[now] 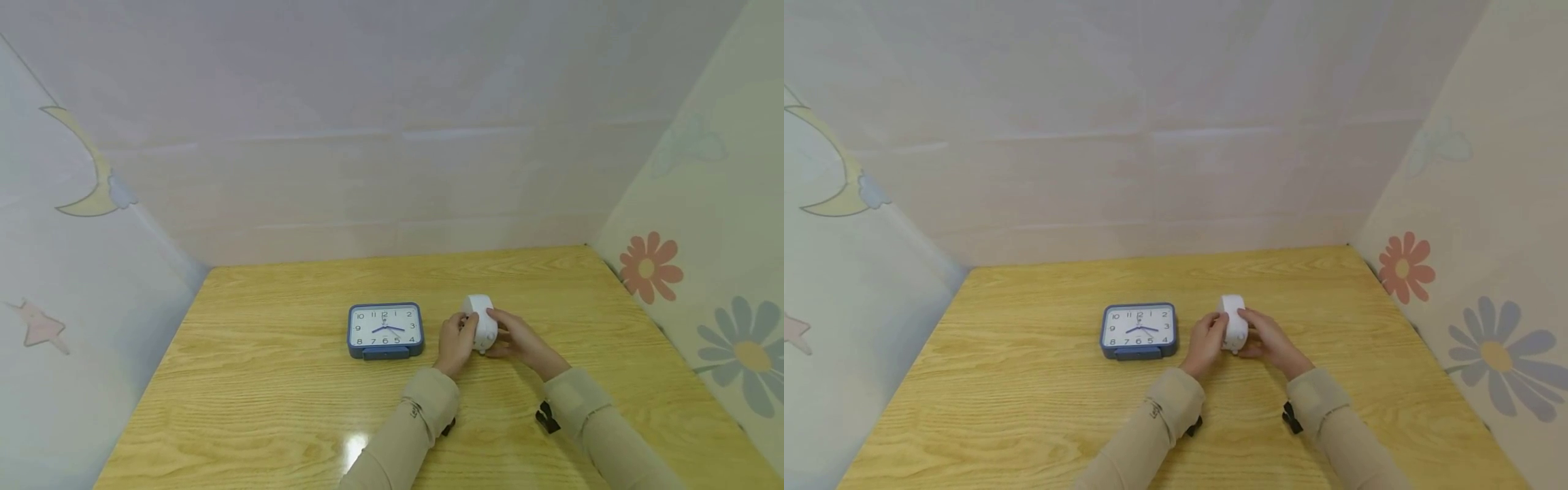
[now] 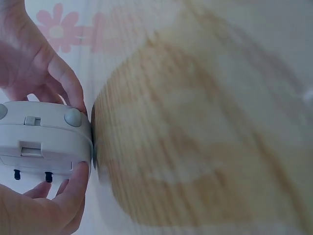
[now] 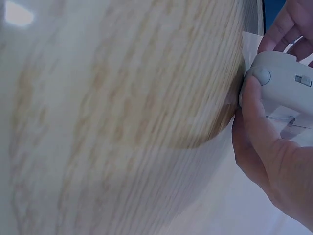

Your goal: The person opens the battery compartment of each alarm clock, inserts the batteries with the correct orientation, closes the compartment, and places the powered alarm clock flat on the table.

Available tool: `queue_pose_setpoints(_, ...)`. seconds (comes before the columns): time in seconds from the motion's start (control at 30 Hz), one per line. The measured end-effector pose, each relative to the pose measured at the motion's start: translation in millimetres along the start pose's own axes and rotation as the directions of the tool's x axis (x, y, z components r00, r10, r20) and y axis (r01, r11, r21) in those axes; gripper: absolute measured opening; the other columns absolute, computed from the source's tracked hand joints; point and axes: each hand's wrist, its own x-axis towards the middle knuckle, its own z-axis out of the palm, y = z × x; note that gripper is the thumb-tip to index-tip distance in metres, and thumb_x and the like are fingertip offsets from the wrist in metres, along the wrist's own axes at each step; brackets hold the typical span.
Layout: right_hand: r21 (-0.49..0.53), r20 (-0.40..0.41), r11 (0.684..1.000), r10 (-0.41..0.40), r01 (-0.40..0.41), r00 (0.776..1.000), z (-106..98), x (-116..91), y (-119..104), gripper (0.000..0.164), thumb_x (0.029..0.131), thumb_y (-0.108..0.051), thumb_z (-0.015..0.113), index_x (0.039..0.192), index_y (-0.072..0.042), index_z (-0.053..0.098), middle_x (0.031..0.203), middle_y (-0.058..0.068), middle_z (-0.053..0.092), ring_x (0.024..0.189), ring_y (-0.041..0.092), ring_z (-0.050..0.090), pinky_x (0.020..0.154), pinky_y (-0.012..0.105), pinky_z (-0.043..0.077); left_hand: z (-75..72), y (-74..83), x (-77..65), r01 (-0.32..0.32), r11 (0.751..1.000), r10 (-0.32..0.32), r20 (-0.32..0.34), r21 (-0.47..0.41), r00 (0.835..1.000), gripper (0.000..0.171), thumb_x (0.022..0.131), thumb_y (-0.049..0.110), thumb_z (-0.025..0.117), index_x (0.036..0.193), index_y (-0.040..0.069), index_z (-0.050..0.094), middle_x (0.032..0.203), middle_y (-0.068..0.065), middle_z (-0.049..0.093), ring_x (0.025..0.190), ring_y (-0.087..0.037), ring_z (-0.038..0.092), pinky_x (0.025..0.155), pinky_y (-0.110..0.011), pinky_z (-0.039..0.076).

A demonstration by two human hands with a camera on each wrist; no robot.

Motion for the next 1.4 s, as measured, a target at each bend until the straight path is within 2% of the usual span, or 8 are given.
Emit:
queue_pose_setpoints(0.2, -0.011, 0.017, 1.0, 0.014, -0.014, 1.0, -2.0, 7.8, 6.7, 0.086, 0.087, -0.056, 0.049, 0.145, -0.004, 0.013, 0.139, 0.027, 0.02, 0.116, 0.036, 0.039, 0.084, 0.046, 0.047, -0.7, 0.4, -0.1, 0.099, 0.994, -0.099, 0.014, -0.044, 0.995, 0.048, 0.087, 0.038, 0.055, 0.117, 0.001, 0.054, 0.098, -0.005, 0.058, 0.09, -0.018, 0.054, 0.079, -0.035, 0.046)
queue_pose_setpoints(0.33, -0.03, -0.011, 0.999, 0.025, -0.025, 1.0, -4.7, 14.4, 11.5, 0.085, 0.089, -0.052, 0.048, 0.146, -0.005, 0.007, 0.138, 0.028, 0.021, 0.117, 0.038, 0.038, 0.082, 0.047, 0.047, -0.4, -1.7, 1.1, 0.125, 0.99, -0.124, 0.015, -0.073, 0.992, 0.048, 0.088, 0.037, 0.054, 0.122, 0.004, 0.053, 0.097, -0.003, 0.059, 0.09, -0.016, 0.054, 0.08, -0.035, 0.045)
queue_pose_setpoints(0.6, -0.059, -0.097, 0.995, 0.08, -0.086, 0.992, 0.6, 10.3, 2.0, 0.088, 0.086, -0.055, 0.049, 0.147, -0.008, 0.006, 0.138, 0.026, 0.026, 0.119, 0.042, 0.036, 0.084, 0.045, 0.046, -0.6, -6.7, 2.1, 0.104, 0.98, -0.099, 0.043, -0.167, 0.994, 0.042, 0.091, 0.028, 0.048, 0.125, 0.003, 0.05, 0.098, -0.005, 0.059, 0.087, -0.016, 0.055, 0.076, -0.031, 0.047)
queue_pose_setpoints(0.83, -0.142, -0.093, 0.99, 0.014, -0.028, 0.996, 8.5, -8.0, -16.2, 0.076, 0.094, -0.047, 0.04, 0.144, 0.003, 0.012, 0.139, 0.03, 0.023, 0.105, 0.029, 0.047, 0.079, 0.037, 0.046, -0.9, -10.5, 1.8, 0.102, 0.936, -0.083, 0.072, -0.338, 0.994, 0.032, 0.093, 0.012, 0.043, 0.119, 0.0, 0.055, 0.093, -0.009, 0.06, 0.078, -0.017, 0.059, 0.067, -0.04, 0.053)
queue_pose_setpoints(1.0, -0.181, -0.15, 0.982, 0.019, -0.047, 0.988, 9.4, -7.9, -19.9, 0.071, 0.095, -0.042, 0.042, 0.143, 0.004, 0.016, 0.138, 0.027, 0.028, 0.091, 0.02, 0.05, 0.07, 0.031, 0.046, -2.3, -12.2, 2.2, 0.076, 0.938, -0.054, 0.075, -0.338, 0.996, 0.03, 0.094, 0.008, 0.041, 0.119, 0.0, 0.055, 0.095, -0.009, 0.061, 0.08, -0.018, 0.059, 0.068, -0.038, 0.053)
queue_pose_setpoints(1.1, -0.221, -0.165, 0.974, 0.014, -0.051, 0.986, 8.8, -6.0, -19.5, 0.072, 0.095, -0.042, 0.042, 0.142, 0.005, 0.016, 0.141, 0.027, 0.024, 0.105, 0.029, 0.046, 0.076, 0.035, 0.047, -2.8, -13.3, 2.9, 0.062, 0.951, -0.045, 0.063, -0.302, 0.997, 0.03, 0.093, 0.005, 0.04, 0.117, -0.002, 0.056, 0.093, -0.009, 0.061, 0.075, -0.017, 0.059, 0.065, -0.038, 0.053)
queue_pose_setpoints(1.23, -0.265, -0.17, 0.963, 0.004, -0.05, 0.985, 9.2, -5.3, -19.7, 0.07, 0.096, -0.038, 0.042, 0.142, 0.007, 0.015, 0.145, 0.027, 0.016, 0.127, 0.04, 0.026, 0.092, 0.046, 0.04, -2.6, -14.5, 3.2, 0.047, 0.976, -0.044, 0.019, -0.212, 0.999, 0.027, 0.092, 0.001, 0.04, 0.11, -0.004, 0.06, 0.085, -0.008, 0.059, 0.062, -0.013, 0.055, 0.058, -0.036, 0.053)
queue_pose_setpoints(1.4, -0.326, -0.198, 0.944, -0.009, -0.057, 0.98, 11.5, -4.7, -21.1, 0.065, 0.096, -0.032, 0.043, 0.141, 0.009, 0.018, 0.145, 0.027, 0.017, 0.132, 0.04, 0.016, 0.101, 0.051, 0.028, -3.6, -16.1, 2.6, 0.023, 0.989, -0.024, -0.004, -0.147, 1.0, 0.027, 0.091, -0.003, 0.04, 0.113, -0.006, 0.057, 0.089, -0.013, 0.061, 0.061, -0.019, 0.057, 0.053, -0.033, 0.052)
